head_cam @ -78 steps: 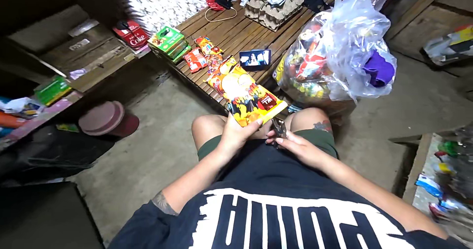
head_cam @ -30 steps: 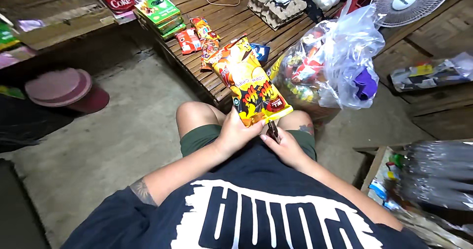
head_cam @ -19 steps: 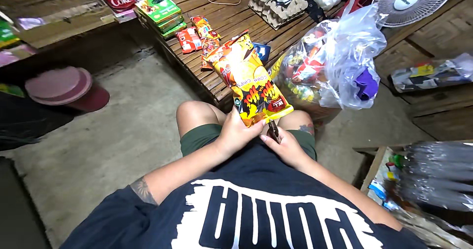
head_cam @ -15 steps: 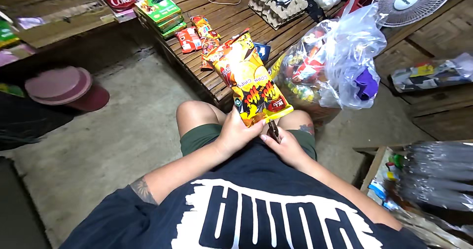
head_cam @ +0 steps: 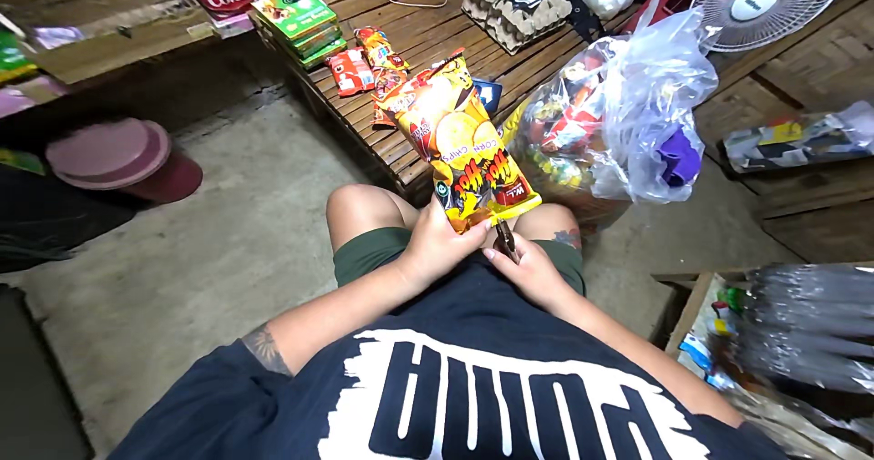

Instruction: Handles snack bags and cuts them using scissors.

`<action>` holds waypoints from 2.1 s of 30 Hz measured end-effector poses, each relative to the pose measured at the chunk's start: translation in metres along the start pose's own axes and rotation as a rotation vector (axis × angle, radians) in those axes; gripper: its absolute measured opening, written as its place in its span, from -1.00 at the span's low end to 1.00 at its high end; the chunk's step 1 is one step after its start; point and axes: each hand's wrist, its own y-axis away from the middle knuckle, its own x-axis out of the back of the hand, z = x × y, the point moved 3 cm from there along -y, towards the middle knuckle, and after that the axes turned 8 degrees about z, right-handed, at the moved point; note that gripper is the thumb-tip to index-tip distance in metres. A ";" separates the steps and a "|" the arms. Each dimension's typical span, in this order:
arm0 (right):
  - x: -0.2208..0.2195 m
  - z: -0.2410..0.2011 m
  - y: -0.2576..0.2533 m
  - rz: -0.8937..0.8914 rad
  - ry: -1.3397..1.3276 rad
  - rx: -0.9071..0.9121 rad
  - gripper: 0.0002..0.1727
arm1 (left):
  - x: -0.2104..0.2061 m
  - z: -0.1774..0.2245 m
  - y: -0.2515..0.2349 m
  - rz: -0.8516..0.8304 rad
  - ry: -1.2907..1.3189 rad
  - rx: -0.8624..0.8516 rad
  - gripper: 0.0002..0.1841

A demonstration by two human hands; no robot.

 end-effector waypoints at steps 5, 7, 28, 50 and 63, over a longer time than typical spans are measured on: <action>0.001 -0.001 0.000 0.005 0.012 -0.016 -0.68 | 0.000 0.002 0.000 0.010 -0.026 -0.037 -0.39; 0.001 -0.001 0.001 0.015 0.011 -0.005 -0.69 | 0.000 0.001 0.000 0.010 -0.019 -0.039 -0.39; 0.001 -0.002 -0.001 -0.029 0.042 -0.041 -0.66 | 0.000 0.002 0.000 0.015 -0.113 -0.150 -0.48; 0.013 -0.006 -0.016 -0.170 0.158 0.011 -0.46 | 0.000 -0.002 -0.022 -0.125 -0.066 0.189 -0.24; 0.018 -0.016 -0.025 -0.305 0.120 -0.174 -0.56 | 0.000 -0.011 -0.031 -0.132 -0.079 0.225 -0.26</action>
